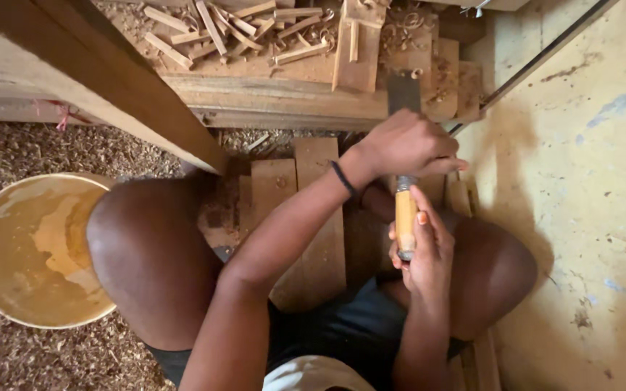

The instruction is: The person uses a chisel to shape small pieces of wood while sitting on a floor covered in sawdust.

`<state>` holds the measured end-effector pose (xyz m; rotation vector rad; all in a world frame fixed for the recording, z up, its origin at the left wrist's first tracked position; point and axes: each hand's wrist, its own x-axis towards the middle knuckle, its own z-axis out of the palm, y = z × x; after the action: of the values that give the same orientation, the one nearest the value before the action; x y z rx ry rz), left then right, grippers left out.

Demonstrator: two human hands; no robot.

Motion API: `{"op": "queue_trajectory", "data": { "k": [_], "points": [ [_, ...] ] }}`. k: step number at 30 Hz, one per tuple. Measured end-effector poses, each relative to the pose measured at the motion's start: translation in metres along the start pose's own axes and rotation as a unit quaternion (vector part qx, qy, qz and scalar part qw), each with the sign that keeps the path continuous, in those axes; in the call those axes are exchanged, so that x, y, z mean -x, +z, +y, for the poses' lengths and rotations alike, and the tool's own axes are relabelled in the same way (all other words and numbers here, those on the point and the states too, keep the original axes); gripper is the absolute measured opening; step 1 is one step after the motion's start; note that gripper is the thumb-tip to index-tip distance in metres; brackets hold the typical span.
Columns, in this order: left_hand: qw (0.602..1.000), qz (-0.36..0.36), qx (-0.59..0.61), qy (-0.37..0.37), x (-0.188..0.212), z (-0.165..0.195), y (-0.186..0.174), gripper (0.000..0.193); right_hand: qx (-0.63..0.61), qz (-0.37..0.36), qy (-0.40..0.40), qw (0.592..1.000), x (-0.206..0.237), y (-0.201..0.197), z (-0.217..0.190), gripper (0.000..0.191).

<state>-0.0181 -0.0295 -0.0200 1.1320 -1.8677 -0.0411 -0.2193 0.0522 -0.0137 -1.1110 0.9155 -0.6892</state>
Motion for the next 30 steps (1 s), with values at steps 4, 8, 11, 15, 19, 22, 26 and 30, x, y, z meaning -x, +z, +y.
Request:
{"op": "queue_trajectory", "data": {
  "k": [4, 8, 11, 15, 19, 22, 26, 30],
  "points": [
    [1.0, 0.027, 0.004, 0.009, -0.001, 0.013, -0.008, 0.049, 0.02, -0.004, 0.013, 1.0, 0.013, -0.001, -0.015, 0.064],
    [0.999, 0.037, -0.004, -0.034, 0.005, 0.021, -0.02, 0.052, 0.037, -0.028, 0.017, 0.999, 0.017, -0.001, -0.027, 0.062],
    [0.997, 0.055, -0.016, -0.054, 0.009, 0.022, -0.027, 0.051, 0.052, -0.051, 0.023, 0.997, 0.016, 0.002, -0.032, 0.061],
    [0.994, 0.09, -0.032, -0.044, 0.01, 0.019, -0.033, 0.05, 0.063, -0.052, 0.024, 0.996, 0.012, 0.007, -0.038, 0.06],
    [0.994, 0.093, -0.016, -0.052, 0.009, 0.015, -0.034, 0.053, 0.095, -0.064, 0.006, 0.993, 0.01, 0.011, -0.044, 0.059],
    [0.994, 0.093, -0.013, -0.062, 0.009, 0.013, -0.033, 0.053, 0.109, -0.071, 0.006, 0.992, 0.006, 0.013, -0.046, 0.059],
    [0.993, 0.085, -0.01, -0.076, 0.01, 0.01, -0.031, 0.053, 0.113, -0.072, 0.01, 0.991, 0.004, 0.013, -0.046, 0.06],
    [0.994, 0.083, -0.001, -0.075, 0.011, 0.009, -0.032, 0.054, 0.114, -0.089, 0.026, 0.989, 0.004, 0.011, -0.046, 0.06]
  ]
}}
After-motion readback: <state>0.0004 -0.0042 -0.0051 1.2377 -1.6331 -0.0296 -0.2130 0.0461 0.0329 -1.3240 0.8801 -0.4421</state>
